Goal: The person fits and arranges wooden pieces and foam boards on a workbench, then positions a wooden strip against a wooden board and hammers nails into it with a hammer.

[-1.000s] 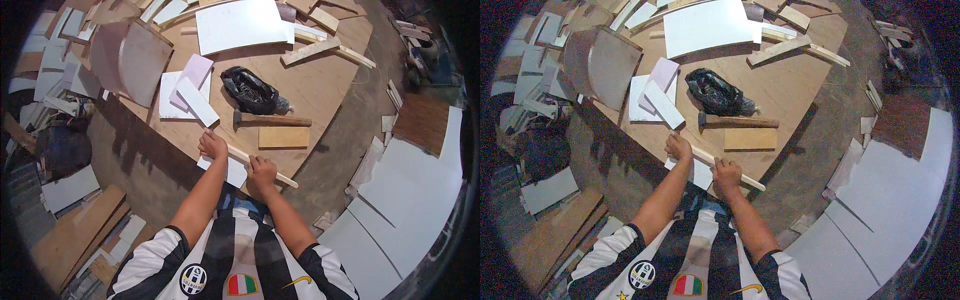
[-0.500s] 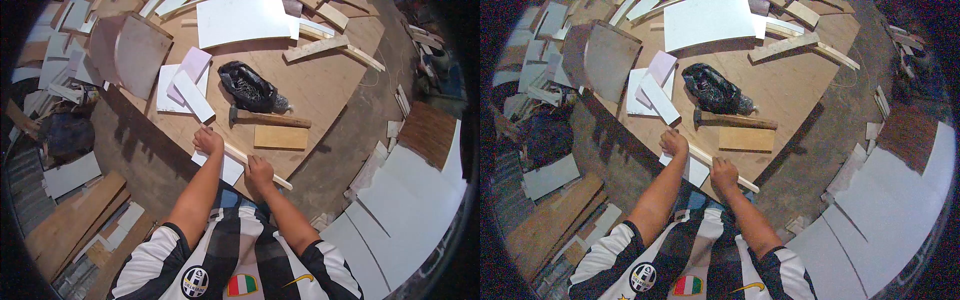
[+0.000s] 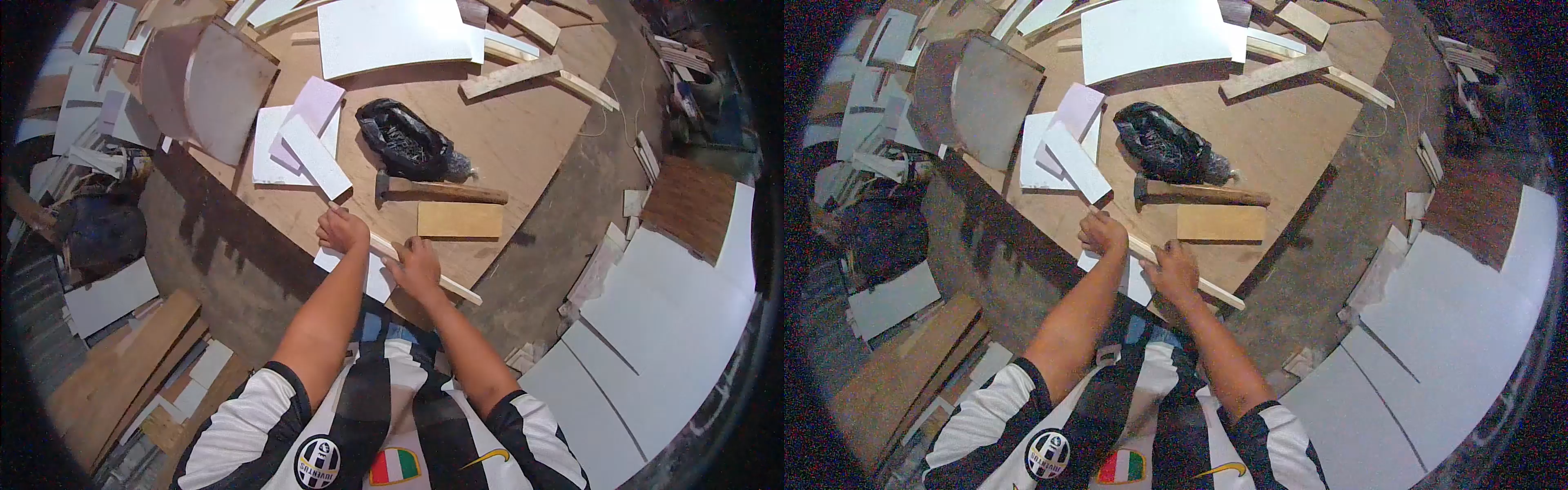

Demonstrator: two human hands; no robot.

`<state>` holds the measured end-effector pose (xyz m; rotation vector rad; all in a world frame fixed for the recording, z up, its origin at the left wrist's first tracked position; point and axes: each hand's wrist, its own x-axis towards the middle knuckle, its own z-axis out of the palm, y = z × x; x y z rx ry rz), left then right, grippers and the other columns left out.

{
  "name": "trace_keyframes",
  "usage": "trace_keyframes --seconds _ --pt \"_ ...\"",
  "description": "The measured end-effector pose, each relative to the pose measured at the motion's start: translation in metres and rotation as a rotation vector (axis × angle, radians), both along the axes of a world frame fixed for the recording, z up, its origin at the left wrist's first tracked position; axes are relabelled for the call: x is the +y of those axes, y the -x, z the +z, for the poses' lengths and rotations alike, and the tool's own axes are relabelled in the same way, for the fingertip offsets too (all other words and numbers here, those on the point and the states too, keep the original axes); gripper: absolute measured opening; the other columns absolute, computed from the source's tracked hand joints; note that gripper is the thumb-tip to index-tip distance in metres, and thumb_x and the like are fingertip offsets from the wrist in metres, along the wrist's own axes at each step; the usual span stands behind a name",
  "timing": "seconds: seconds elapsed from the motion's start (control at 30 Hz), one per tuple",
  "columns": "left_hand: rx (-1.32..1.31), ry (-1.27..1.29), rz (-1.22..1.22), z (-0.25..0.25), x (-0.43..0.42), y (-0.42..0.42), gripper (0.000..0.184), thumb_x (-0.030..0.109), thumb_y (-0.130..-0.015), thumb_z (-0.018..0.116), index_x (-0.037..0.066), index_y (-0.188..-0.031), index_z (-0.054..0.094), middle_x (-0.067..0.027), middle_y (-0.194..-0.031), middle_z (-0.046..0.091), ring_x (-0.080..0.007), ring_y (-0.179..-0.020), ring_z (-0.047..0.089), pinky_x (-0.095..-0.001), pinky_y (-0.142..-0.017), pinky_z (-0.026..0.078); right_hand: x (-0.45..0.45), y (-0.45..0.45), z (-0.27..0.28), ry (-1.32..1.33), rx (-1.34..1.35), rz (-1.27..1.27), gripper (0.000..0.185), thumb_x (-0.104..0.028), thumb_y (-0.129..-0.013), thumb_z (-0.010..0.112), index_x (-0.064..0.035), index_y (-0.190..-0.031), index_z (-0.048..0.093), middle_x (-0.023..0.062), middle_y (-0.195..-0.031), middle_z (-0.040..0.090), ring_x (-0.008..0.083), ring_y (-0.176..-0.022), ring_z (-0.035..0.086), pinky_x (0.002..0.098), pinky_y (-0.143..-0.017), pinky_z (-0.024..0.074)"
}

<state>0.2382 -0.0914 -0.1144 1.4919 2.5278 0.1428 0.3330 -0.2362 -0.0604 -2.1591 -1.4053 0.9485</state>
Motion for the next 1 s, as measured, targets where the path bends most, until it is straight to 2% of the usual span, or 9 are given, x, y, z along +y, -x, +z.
trace_keyframes --seconds 0.1,0.17,0.2,0.33,0.43,0.5,0.67,0.87,1.0 --pt "-0.023 0.014 0.006 0.002 0.0 0.0 0.044 0.038 -0.104 0.036 0.012 -0.097 0.07 -0.0105 -0.117 0.06 -0.0335 -0.114 0.048 -0.0499 -0.1 0.031 -0.016 -0.005 -0.007 -0.005 0.011 -0.048 0.051 -0.05 -0.084 0.067 -0.0088 -0.114 0.072 0.0165 -0.113 0.059 0.0354 -0.11 0.053 0.0477 -0.094 0.0437" --pt "-0.01 0.002 0.012 -0.003 0.0 -0.001 0.044 0.038 -0.104 0.036 0.012 -0.096 0.07 -0.0102 -0.116 0.06 -0.0332 -0.114 0.048 -0.0497 -0.1 0.032 -0.027 -0.011 -0.012 -0.116 -0.159 -0.044 0.039 -0.044 -0.083 0.07 -0.0116 -0.105 0.076 0.0123 -0.095 0.06 0.0328 -0.095 0.056 0.0461 -0.08 0.0454" --pt "0.008 -0.009 0.014 -0.003 -0.001 0.0 0.043 0.038 -0.104 0.036 0.013 -0.095 0.071 -0.01 -0.116 0.06 -0.033 -0.113 0.048 -0.0495 -0.1 0.032 -0.027 -0.013 -0.011 -0.131 -0.162 -0.05 0.037 -0.042 -0.083 0.071 -0.0106 -0.101 0.076 0.012 -0.094 0.061 0.0323 -0.093 0.056 0.0457 -0.079 0.0451" --pt "0.028 -0.049 -0.013 -0.011 -0.004 0.003 0.043 0.037 -0.104 0.036 0.013 -0.094 0.071 -0.0093 -0.115 0.061 -0.0327 -0.113 0.048 -0.0491 -0.099 0.032 -0.013 -0.006 -0.014 -0.032 -0.049 0.004 0.047 -0.046 -0.082 0.069 -0.0065 -0.106 0.074 0.0159 -0.105 0.061 0.0345 -0.105 0.054 0.0464 -0.089 0.0446" --pt "0.055 -0.1 0.004 -0.018 -0.005 0.006 0.043 0.037 -0.103 0.037 0.014 -0.093 0.071 -0.0091 -0.115 0.061 -0.0327 -0.113 0.048 -0.0487 -0.099 0.032 0.002 -0.004 -0.016 -0.136 -0.011 0.016 0.045 -0.045 -0.082 0.07 -0.0057 -0.104 0.073 0.0155 -0.102 0.061 0.034 -0.102 0.055 0.046 -0.088 0.0451" --pt "0.047 -0.051 -0.026 -0.018 -0.005 0.007 0.042 0.037 -0.103 0.037 0.014 -0.093 0.071 -0.0082 -0.114 0.061 -0.0323 -0.113 0.048 -0.0484 -0.1 0.031 0.004 -0.014 -0.011 -0.185 -0.093 0.08 0.032 -0.035 -0.08 0.073 -0.0105 -0.1 0.075 0.0119 -0.096 0.062 0.0319 -0.092 0.056 0.043 -0.078 0.0467" --pt "-0.002 -0.1 -0.008 -0.006 -0.004 0.001 0.04 0.037 -0.103 0.039 0.015 -0.092 0.071 -0.0069 -0.113 0.061 -0.0318 -0.113 0.048 -0.0486 -0.1 0.031 -0.001 -0.043 -0.014 -0.174 -0.103 0.197 0.032 -0.036 -0.08 0.074 -0.0147 -0.104 0.074 0.0121 -0.095 0.063 0.0317 -0.091 0.057 0.0427 -0.077 0.0479" --pt "-0.003 -0.086 0.002 -0.008 -0.004 0.001 0.041 0.037 -0.104 0.04 0.013 -0.091 0.07 -0.0072 -0.112 0.06 -0.0308 -0.114 0.046 -0.0487 -0.102 0.029 0.018 -0.065 -0.007 -0.227 -0.035 0.218 0.034 -0.036 -0.081 0.072 -0.0102 -0.103 0.072 0.0128 -0.089 0.063 0.033 -0.086 0.06 0.0435 -0.074 0.049" --pt "-0.014 -0.078 -0.001 -0.013 -0.004 0.005 0.041 0.038 -0.104 0.041 0.013 -0.091 0.071 -0.0069 -0.111 0.06 -0.0303 -0.113 0.046 -0.0482 -0.102 0.029 0.069 -0.091 -0.011 -0.421 -0.027 0.077 0.026 -0.022 -0.083 0.07 -0.0049 -0.102 0.068 0.0152 -0.091 0.062 0.0351 -0.089 0.06 0.0454 -0.077 0.0495"
